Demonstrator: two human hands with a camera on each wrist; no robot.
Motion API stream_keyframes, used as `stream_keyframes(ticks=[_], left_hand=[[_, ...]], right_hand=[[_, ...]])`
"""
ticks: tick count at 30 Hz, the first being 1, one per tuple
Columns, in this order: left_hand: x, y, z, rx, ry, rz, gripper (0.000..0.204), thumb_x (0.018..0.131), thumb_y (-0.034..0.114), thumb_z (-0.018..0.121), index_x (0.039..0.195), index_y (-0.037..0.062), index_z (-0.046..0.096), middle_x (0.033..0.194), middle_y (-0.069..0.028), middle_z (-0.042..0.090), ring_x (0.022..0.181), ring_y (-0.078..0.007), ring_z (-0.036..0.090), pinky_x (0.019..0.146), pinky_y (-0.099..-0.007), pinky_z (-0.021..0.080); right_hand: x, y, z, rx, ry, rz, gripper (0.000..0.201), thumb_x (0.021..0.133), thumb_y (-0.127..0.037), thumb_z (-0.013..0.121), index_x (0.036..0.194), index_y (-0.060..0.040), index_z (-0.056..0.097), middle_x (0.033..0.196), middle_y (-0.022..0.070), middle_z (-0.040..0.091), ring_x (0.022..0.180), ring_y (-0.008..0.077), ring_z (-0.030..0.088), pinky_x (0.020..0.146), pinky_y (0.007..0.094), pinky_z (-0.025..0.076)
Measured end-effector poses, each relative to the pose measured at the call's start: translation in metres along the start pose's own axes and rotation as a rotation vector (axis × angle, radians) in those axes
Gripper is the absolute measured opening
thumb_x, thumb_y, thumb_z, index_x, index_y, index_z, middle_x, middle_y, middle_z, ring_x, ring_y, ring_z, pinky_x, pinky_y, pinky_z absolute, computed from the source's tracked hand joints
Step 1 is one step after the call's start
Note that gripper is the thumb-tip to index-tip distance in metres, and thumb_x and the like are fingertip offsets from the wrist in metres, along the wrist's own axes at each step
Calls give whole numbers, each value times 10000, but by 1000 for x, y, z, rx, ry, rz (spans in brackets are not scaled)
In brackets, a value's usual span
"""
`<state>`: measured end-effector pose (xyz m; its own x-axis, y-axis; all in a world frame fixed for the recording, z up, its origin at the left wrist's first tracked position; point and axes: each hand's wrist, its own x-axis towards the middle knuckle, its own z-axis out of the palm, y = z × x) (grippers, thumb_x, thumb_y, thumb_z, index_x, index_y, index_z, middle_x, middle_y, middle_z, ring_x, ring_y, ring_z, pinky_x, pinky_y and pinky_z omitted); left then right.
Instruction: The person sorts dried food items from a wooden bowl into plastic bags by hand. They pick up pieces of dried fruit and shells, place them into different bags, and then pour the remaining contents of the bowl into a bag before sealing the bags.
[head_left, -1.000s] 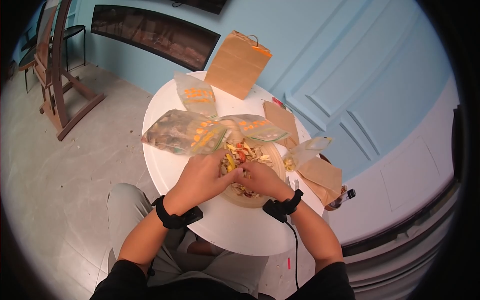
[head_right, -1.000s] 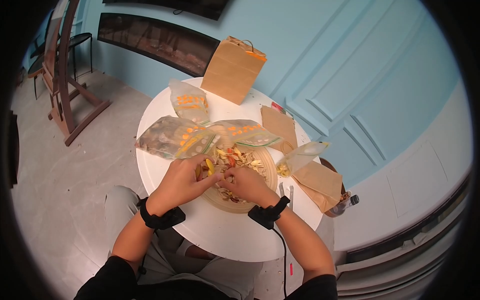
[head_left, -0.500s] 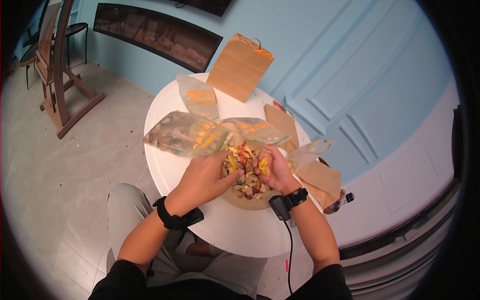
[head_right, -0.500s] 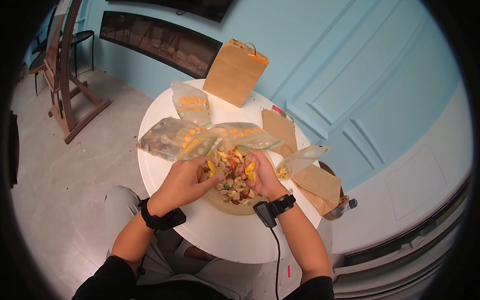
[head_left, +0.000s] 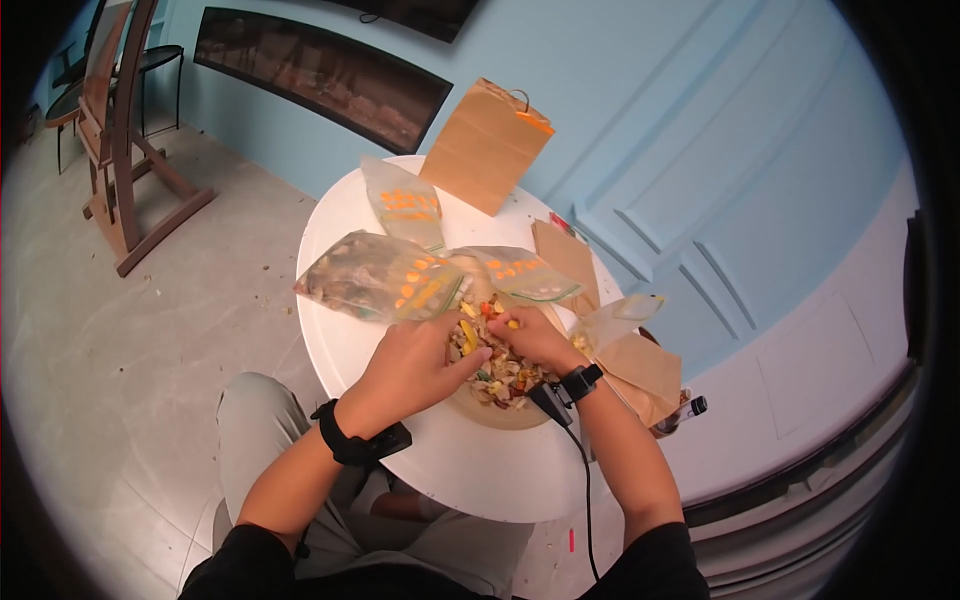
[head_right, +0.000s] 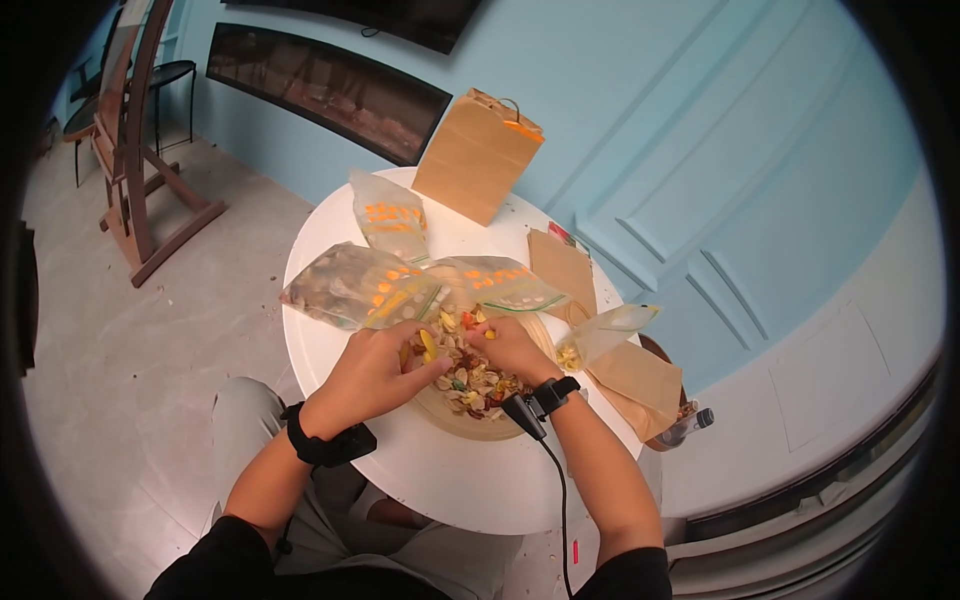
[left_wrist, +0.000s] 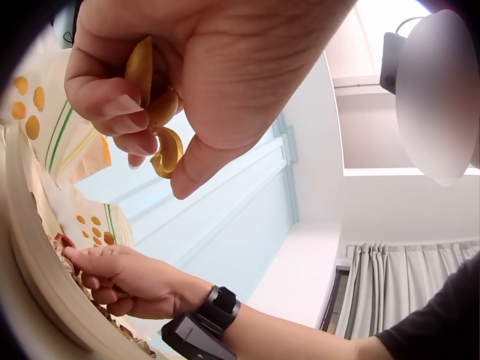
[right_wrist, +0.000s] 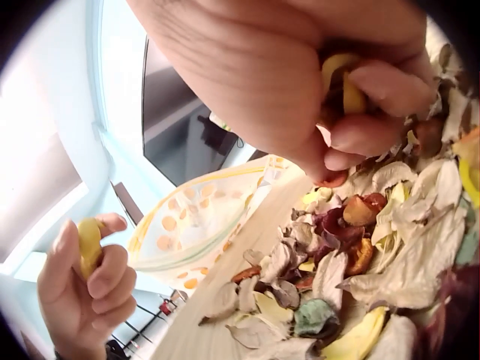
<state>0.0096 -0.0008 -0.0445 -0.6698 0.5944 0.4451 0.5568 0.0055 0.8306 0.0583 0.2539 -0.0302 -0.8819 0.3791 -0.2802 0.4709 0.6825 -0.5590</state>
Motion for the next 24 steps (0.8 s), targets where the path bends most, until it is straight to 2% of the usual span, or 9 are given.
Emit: stream_keyframes(ticks=[3,6,9,11,14,17,18,20,24], left_hand=[[0,-2,-1,-4,17,12,405,863,337,784,1047,-15,702,626,-137,612,556,-301,620,550,-388,471],[-1,-2,-2,-11,19,6,405,863,335,785,1056,-11,704,615,-133,602,545,-295,613,547,-384,469],[-4,-1,-1,-36,-10,-5,399,868,334,784,1063,-5,705,607,-116,593,533,-265,597,532,-370,461],[-7,6,-4,-69,-72,-20,387,883,333,776,1080,7,706,619,-83,600,535,-229,581,509,-357,446],[-10,8,7,-465,-223,-96,284,917,285,743,1076,53,697,709,-25,621,567,-178,556,504,-315,427],[-12,14,14,-1287,-327,-680,187,954,257,686,1053,100,666,803,10,617,635,-153,555,528,-282,426],[-13,13,20,-1391,-321,-768,175,965,256,660,1054,105,654,812,3,616,659,-159,562,562,-282,443],[-14,5,37,-1596,-304,-951,156,988,254,608,1055,115,630,829,-11,614,709,-171,577,631,-280,479],[-9,4,62,-1739,-161,-950,221,1031,278,495,1115,107,608,911,-42,621,809,-195,590,773,-331,514]], right_hand=[[-2,8,-9,528,-100,150,209,974,-253,639,1019,-51,676,856,63,727,624,116,618,476,224,454],[-11,11,-11,836,-133,181,178,986,-188,577,1109,-69,629,931,77,712,622,125,609,474,193,459],[-25,6,-10,1051,-138,180,187,974,-128,536,1143,-83,600,969,94,699,655,127,604,493,216,493],[-29,8,-7,1094,-124,183,192,964,-156,530,1133,-95,597,983,93,694,680,132,597,500,230,491],[-31,16,-6,1189,-147,169,201,951,-212,520,1106,-109,593,963,90,686,708,142,589,500,252,472],[-33,14,-7,1250,-160,114,202,942,-268,510,1057,-121,586,920,85,676,700,151,577,488,261,434],[-36,11,-6,1260,-158,92,204,940,-286,508,1038,-125,583,905,84,672,693,153,571,483,262,420],[-47,-9,3,1186,2,30,189,949,-284,506,1007,-117,574,877,78,661,694,144,571,477,262,407],[-63,-41,24,907,282,-135,175,977,-261,495,978,-99,561,847,60,641,708,124,571,482,256,399]])
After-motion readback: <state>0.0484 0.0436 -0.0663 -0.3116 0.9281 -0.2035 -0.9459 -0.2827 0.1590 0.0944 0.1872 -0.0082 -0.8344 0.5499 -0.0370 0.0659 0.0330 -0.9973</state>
